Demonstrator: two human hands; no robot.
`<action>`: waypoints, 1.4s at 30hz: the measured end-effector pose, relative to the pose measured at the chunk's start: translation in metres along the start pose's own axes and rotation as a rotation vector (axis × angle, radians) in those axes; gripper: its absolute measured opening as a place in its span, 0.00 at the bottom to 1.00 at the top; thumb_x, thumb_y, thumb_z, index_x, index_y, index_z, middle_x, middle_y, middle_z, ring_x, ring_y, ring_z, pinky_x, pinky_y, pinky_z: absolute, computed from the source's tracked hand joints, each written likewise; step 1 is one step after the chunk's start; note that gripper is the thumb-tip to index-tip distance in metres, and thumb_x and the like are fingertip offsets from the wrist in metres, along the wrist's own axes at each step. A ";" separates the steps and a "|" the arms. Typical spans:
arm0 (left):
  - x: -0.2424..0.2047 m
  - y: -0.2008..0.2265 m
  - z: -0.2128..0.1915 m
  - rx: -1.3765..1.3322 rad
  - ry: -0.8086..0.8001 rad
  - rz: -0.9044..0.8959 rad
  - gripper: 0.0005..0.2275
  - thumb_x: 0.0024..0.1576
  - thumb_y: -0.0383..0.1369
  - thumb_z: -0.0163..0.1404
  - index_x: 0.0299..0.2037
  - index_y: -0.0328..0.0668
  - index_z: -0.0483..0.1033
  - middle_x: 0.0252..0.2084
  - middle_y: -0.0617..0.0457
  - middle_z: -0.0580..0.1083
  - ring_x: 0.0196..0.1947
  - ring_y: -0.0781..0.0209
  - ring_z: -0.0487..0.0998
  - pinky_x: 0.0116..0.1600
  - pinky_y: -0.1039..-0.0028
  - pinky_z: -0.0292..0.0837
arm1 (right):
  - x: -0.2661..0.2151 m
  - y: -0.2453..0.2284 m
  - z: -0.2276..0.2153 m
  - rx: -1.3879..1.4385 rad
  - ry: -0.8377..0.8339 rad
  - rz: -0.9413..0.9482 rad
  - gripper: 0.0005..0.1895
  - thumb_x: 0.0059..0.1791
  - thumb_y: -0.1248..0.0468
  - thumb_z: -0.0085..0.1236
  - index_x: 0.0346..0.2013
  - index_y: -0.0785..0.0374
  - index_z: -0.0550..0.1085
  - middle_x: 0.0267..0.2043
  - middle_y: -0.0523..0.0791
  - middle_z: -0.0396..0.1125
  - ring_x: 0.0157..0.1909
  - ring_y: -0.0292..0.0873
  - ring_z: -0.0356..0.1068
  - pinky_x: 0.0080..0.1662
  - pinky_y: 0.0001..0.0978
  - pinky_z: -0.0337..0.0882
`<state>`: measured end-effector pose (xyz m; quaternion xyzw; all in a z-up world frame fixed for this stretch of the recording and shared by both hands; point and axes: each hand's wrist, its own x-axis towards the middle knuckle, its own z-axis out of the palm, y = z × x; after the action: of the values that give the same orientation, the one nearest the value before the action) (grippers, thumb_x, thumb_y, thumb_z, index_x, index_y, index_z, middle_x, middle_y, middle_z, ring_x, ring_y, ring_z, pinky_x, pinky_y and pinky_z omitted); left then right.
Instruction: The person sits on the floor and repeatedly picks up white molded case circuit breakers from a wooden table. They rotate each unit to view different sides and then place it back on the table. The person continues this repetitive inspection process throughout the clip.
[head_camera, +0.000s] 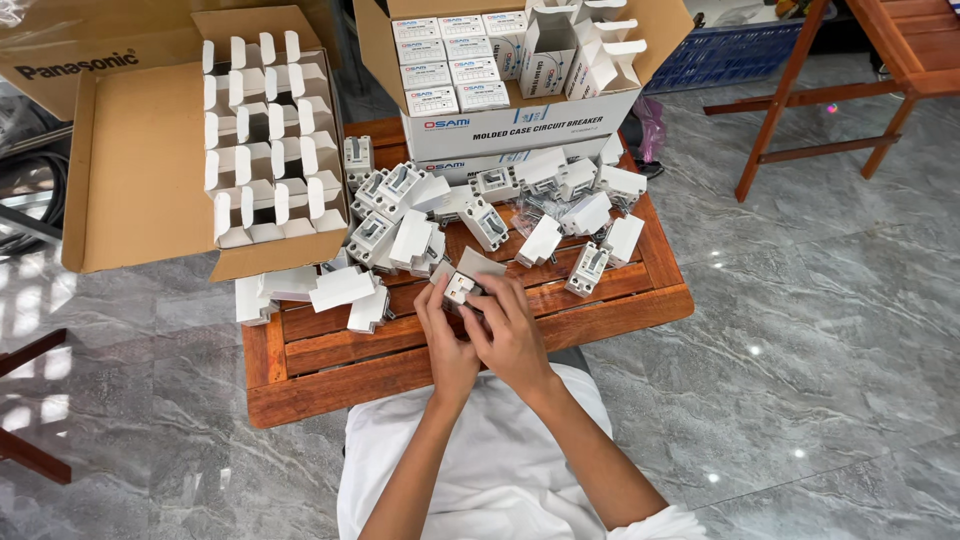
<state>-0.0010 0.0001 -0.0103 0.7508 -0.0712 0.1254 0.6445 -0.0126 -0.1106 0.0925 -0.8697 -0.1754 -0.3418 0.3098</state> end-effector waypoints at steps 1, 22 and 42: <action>0.000 0.001 -0.001 0.000 -0.002 0.001 0.40 0.60 0.29 0.70 0.82 0.39 0.60 0.70 0.41 0.60 0.74 0.36 0.63 0.80 0.40 0.56 | -0.001 0.001 0.002 -0.001 0.001 0.001 0.08 0.56 0.69 0.70 0.47 0.71 0.82 0.55 0.53 0.74 0.59 0.55 0.76 0.57 0.45 0.80; -0.004 0.035 -0.005 0.162 0.018 0.114 0.36 0.58 0.38 0.74 0.74 0.41 0.66 0.63 0.43 0.65 0.70 0.37 0.70 0.73 0.43 0.66 | 0.073 0.204 0.015 -0.586 -0.182 0.666 0.19 0.47 0.51 0.78 0.34 0.65 0.85 0.45 0.51 0.68 0.56 0.56 0.63 0.57 0.53 0.57; -0.004 0.041 -0.007 0.154 -0.006 0.087 0.36 0.60 0.37 0.73 0.74 0.39 0.65 0.64 0.41 0.66 0.69 0.35 0.71 0.72 0.40 0.67 | 0.044 0.206 -0.021 0.221 0.194 0.841 0.01 0.52 0.63 0.65 0.39 0.53 0.81 0.37 0.41 0.76 0.39 0.38 0.74 0.45 0.34 0.73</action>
<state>-0.0160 -0.0001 0.0282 0.7948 -0.0958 0.1561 0.5786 0.1146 -0.2746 0.0490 -0.7908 0.1880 -0.2454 0.5282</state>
